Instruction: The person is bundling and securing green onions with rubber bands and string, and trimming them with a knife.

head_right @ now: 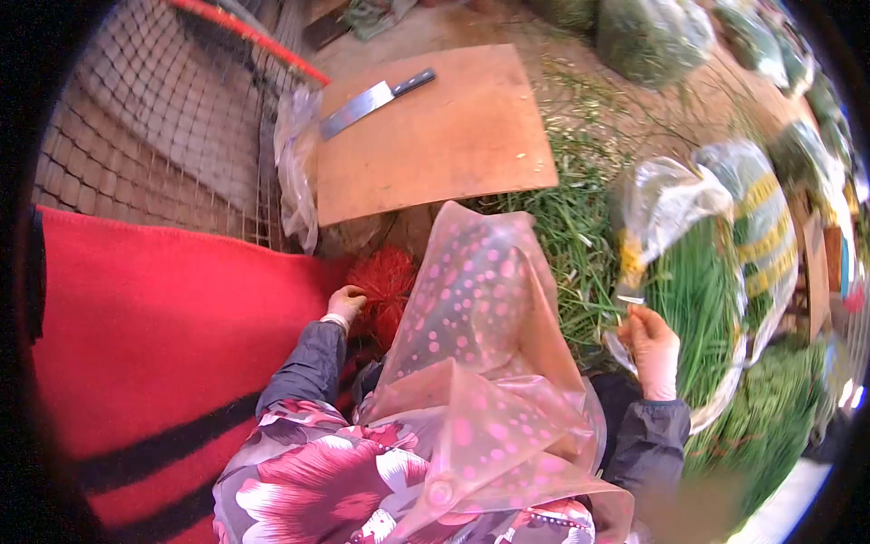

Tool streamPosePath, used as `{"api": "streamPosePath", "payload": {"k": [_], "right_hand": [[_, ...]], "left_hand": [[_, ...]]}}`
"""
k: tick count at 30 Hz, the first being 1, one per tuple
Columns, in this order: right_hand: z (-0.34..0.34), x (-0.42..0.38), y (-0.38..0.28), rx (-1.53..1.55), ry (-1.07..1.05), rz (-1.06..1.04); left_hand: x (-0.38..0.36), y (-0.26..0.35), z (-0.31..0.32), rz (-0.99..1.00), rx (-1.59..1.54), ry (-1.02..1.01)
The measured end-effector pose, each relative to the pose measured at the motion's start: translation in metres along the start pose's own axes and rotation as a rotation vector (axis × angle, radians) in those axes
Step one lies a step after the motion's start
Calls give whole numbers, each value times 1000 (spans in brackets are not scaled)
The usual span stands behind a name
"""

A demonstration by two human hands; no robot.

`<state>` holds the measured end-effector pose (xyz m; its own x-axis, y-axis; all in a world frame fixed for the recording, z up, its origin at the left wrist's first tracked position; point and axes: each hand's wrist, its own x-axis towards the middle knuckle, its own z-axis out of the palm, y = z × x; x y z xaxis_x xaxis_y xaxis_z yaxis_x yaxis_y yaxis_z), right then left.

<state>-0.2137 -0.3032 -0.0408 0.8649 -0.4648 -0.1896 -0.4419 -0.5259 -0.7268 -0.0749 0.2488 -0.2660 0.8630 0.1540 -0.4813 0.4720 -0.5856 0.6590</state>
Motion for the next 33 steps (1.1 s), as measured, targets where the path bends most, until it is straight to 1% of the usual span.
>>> {"api": "streamPosePath", "payload": {"k": [2,3,5,6,7,9,11,13,14,16,17,18,20,22,24,25,26,27,28,29,30,31,33], "right_hand": [[11,27,-2,161,-157,315],[25,36,1,143,-115,312],[50,44,11,-19,-176,185],[62,41,0,164,-200,257],[70,42,9,146,-237,253],[82,42,15,79,-334,342],[96,38,23,156,-411,394],[103,35,3,105,-461,452],[105,34,6,99,-490,439],[110,34,1,85,-488,521],[110,34,-2,91,-488,561],[110,34,1,81,-498,577],[109,31,7,187,-478,629],[107,33,10,176,-471,652],[105,36,10,167,-466,669],[103,39,7,128,-489,642],[104,42,5,93,-506,615],[106,45,3,96,-505,613],[107,47,-1,137,-513,616],[107,48,-3,177,-514,614],[106,48,-1,186,-516,592],[103,52,-6,32,-567,490],[101,47,24,218,-502,498]], "left_hand": [[-1,-23,-21,-265,-58,-21],[3,-28,-18,-291,-60,-8],[19,-45,-13,-271,-99,104],[30,-46,-7,-321,-78,121],[44,-45,0,-341,-76,108],[79,-41,16,-260,457,97],[93,-17,26,-229,284,135],[118,-8,41,-253,289,165],[124,-6,49,-269,290,146],[132,3,60,4,157,145],[133,1,65,-12,158,132],[134,-6,67,-50,136,163],[133,-20,65,-121,96,235],[130,-20,53,-181,53,327],[94,-18,26,-193,-73,233],[80,-18,11,-144,-111,232],[50,28,-12,163,-141,222],[25,84,-32,314,-88,239],[8,132,-46,437,-273,194],[-3,179,-58,550,-234,236],[-8,221,-64,620,-259,291],[-7,253,-68,674,-307,289],[16,296,-60,569,-515,37]]}}
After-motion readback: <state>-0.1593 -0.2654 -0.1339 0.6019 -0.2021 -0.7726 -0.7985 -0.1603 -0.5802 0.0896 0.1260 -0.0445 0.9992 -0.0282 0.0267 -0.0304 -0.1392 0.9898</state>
